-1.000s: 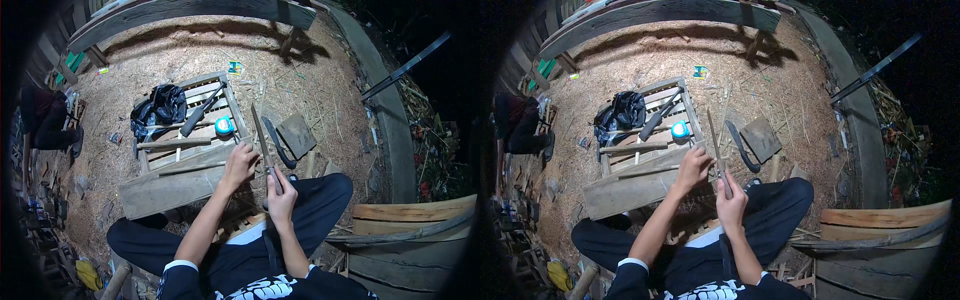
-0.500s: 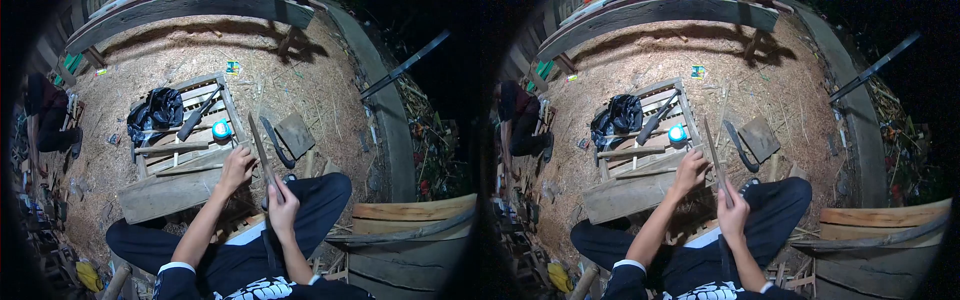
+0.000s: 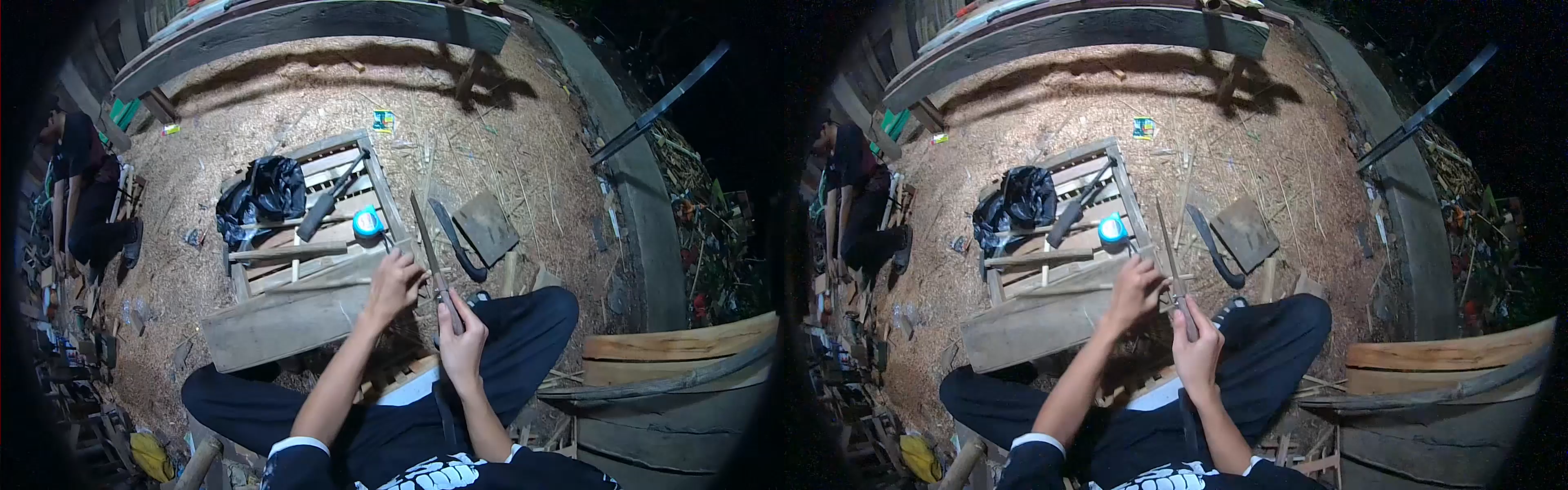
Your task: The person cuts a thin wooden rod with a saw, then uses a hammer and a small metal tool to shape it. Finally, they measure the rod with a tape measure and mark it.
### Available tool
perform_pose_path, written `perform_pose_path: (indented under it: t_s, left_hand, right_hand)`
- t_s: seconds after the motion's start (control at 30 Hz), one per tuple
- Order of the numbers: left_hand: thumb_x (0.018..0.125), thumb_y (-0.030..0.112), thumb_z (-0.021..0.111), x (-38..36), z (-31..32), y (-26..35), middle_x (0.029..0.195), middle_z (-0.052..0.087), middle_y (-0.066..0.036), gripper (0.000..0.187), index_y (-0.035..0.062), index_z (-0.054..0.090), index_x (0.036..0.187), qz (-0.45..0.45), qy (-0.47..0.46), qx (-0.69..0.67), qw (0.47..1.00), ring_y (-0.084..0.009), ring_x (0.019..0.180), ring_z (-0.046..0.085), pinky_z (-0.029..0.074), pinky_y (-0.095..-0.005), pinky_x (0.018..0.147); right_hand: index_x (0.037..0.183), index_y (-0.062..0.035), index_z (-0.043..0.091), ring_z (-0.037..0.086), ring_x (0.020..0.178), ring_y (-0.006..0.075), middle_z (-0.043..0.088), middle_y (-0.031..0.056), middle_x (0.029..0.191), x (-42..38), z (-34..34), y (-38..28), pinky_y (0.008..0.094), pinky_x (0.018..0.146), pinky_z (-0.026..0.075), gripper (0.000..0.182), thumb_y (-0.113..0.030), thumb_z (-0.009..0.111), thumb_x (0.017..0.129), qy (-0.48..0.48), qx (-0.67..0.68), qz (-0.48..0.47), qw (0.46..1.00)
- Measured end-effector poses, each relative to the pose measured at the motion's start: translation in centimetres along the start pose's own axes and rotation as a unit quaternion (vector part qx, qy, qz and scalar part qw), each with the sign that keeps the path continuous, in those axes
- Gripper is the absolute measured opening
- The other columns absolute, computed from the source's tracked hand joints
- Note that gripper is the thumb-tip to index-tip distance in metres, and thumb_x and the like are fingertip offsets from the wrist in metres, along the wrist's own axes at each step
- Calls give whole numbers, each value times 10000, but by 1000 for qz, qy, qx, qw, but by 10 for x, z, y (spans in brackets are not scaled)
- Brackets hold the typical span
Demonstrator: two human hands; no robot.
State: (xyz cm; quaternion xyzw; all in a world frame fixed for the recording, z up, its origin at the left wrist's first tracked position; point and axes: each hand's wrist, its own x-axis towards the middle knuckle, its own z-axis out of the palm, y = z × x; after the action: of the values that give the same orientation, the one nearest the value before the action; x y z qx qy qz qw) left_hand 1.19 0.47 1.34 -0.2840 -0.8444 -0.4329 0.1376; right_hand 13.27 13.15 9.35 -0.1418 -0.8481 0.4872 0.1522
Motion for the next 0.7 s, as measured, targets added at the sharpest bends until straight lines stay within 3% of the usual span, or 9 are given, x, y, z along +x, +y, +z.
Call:
perform_pose_path:
  t_s: [0.07, 0.23, 0.27, 0.43, 0.53, 0.57, 0.7]
  left_hand:
    - [831, 126, 781, -4, 3, -2, 883, 581, -126, 123, 32, 718, 881, -34, 2, 5, 999, -336, 926, 560, 480, -458, 796]
    - [845, 133, 791, 2, -1, -7, 839, 550, -140, 138, 24, 707, 856, -20, 20, 14, 1000, -362, 871, 548, 468, -471, 754]
    - [847, 126, 786, -1, -1, -5, 837, 547, -141, 131, 24, 705, 854, -16, 14, 7, 1000, -367, 869, 547, 466, -472, 751]
    - [840, 111, 783, -1, 3, -5, 836, 543, -144, 144, 20, 673, 820, -11, 10, 3, 1000, -373, 861, 541, 465, -471, 751]
    - [837, 111, 785, -2, 0, -8, 834, 545, -144, 146, 19, 673, 820, -4, 26, 4, 1000, -375, 857, 541, 464, -470, 745]
    - [836, 110, 787, -2, 0, -6, 827, 542, -145, 147, 18, 673, 818, -1, 24, 4, 1000, -375, 853, 541, 462, -471, 744]
    - [835, 112, 790, -2, 2, -7, 810, 538, -146, 157, 16, 669, 807, -11, 0, 14, 1000, -374, 846, 541, 459, -473, 742]
  right_hand:
    - [1275, 105, 676, 751, 1058, 338, 734, 290, 1171, 7, 9, 4, 384, 928, 558, 367, -136, 670, 997, 8, 8, 4, 1000]
    - [1285, 93, 678, 757, 1050, 325, 743, 289, 1138, -12, -10, 5, 379, 910, 561, 364, -112, 681, 983, -3, 6, 18, 1000]
    - [1292, 93, 673, 757, 1052, 324, 743, 288, 1142, -21, -14, 11, 373, 903, 563, 369, -99, 685, 977, 11, 16, -14, 1000]
    - [1299, 97, 664, 760, 1029, 344, 753, 279, 1099, 10, 6, 9, 373, 905, 562, 376, -126, 665, 996, 5, 29, -17, 999]
    - [1304, 95, 666, 767, 1017, 305, 749, 289, 1104, -12, -21, -1, 371, 870, 573, 379, -108, 687, 985, -20, 14, 25, 999]
    - [1303, 95, 669, 769, 1002, 287, 746, 297, 1102, -25, -25, 13, 364, 845, 577, 379, -100, 694, 979, 2, 16, -28, 999]
    - [1301, 109, 660, 767, 1013, 285, 745, 290, 1127, 5, 0, 6, 374, 866, 577, 376, -87, 689, 981, 5, 8, -12, 1000]
